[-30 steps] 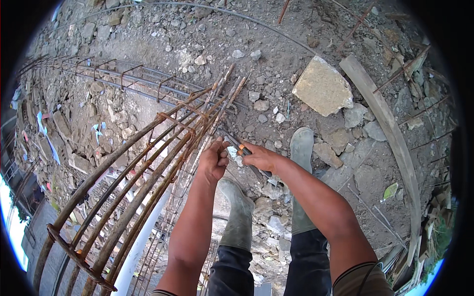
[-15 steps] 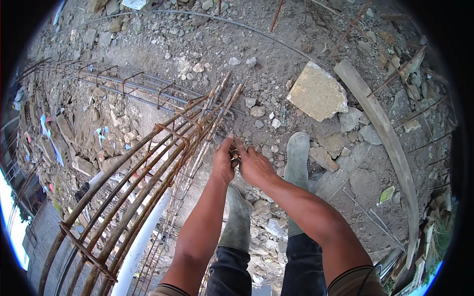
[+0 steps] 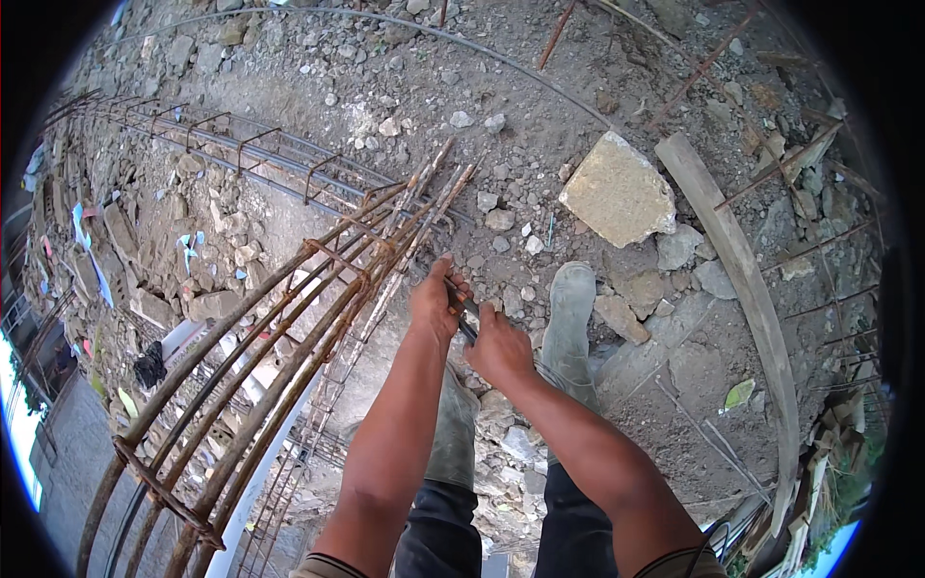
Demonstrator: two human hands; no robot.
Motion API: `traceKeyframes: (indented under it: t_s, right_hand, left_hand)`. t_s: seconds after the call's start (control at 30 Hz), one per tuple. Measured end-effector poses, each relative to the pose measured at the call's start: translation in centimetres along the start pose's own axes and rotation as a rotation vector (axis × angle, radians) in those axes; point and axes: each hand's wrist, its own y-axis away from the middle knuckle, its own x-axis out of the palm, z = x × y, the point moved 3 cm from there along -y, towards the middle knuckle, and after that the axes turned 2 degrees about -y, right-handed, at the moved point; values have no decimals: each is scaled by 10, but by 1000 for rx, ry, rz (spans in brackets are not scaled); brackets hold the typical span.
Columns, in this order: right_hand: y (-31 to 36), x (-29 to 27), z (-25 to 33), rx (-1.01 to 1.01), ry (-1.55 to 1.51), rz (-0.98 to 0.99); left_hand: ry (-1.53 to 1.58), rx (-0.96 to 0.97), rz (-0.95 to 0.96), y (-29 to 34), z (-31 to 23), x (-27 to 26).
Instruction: The person is using pliers and wire to tie together steel reinforcement bars for a concrete column.
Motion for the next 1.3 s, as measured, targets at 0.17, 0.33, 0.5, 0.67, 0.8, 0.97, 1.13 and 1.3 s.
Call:
traceKeyframes:
  t_s: [0.17,0.33,0.5,0.67,0.8,0.97,1.13,1.3]
  right_hand:
    - [-3,-2,-2,400,-1260,870]
    - [7,24,-6,480,-1279,818]
    - [-4,14,-2,152,-442,372]
    - [-8,0,-1,551,-1529,1087]
    - [-1,33,-8,519,-1582,1086]
    - [-11,13,-7,206,-334,291]
    - [4,-6,5,243,-385,421]
    - [2,10,3,580,-1645,1045]
  left_hand:
    - [429,-207,502,-4,-4,-21]
    - [199,-81,187,13,0,-1]
    - [-59,-100,152,-5,-5,-19]
    - [150,-116,452,-3,-6,-33]
    - [199,-57,549,-13,-1,-27]
    - [-398,211,-96,8,0,-17]
    - [-537,18,-10,5,-9,-34]
    - [-65,-48,395,8,-5,-36]
